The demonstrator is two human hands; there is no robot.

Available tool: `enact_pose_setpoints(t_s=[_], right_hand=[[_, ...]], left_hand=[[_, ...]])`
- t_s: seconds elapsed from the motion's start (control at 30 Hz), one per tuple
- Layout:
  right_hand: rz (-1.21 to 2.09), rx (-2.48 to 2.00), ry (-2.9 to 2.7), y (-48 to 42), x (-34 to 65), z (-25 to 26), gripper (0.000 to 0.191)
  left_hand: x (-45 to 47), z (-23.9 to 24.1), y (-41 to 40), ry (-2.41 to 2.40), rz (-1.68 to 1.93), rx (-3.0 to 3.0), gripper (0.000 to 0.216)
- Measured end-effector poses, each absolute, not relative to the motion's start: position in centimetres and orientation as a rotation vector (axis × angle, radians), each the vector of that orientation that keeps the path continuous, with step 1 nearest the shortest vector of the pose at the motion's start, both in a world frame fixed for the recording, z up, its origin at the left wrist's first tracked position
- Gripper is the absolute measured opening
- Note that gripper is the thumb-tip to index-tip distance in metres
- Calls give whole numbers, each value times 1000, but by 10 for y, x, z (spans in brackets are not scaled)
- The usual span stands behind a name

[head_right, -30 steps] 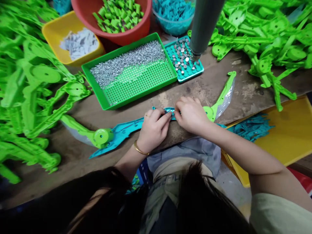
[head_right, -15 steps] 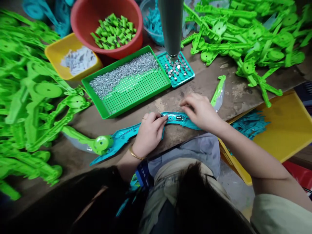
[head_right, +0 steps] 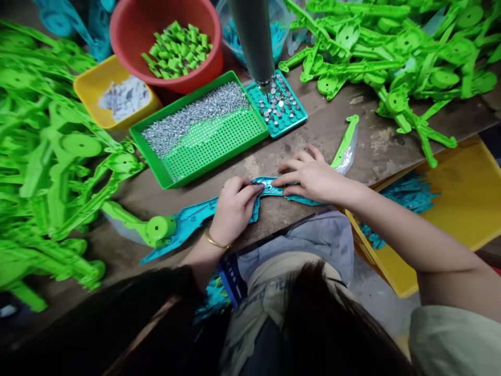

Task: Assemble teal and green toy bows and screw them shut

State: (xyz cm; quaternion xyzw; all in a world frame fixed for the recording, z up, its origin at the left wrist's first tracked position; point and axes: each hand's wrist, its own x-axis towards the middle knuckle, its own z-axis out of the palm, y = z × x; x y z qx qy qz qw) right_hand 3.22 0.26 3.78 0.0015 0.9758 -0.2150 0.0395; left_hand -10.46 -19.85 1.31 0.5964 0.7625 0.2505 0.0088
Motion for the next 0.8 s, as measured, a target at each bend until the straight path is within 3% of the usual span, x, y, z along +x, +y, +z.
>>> enact_pose_setpoints(t_s=[0.1, 0.27, 0.4, 0.8], right_hand=[[-625, 13, 3007, -1, 33, 40, 31], [-957, 320, 3059, 7, 42, 55, 38], [-937, 551, 3157, 13, 55, 61, 26], [-697, 22, 3213, -37, 24, 50, 20]], left_hand=[[-102, 13, -200, 2420, 726, 1900, 23], [-95, 21, -210, 2458, 501, 1980, 33], [-88, 27, -224, 2488, 339, 1963, 45], [-82, 20, -248, 2564, 718, 1810, 31]])
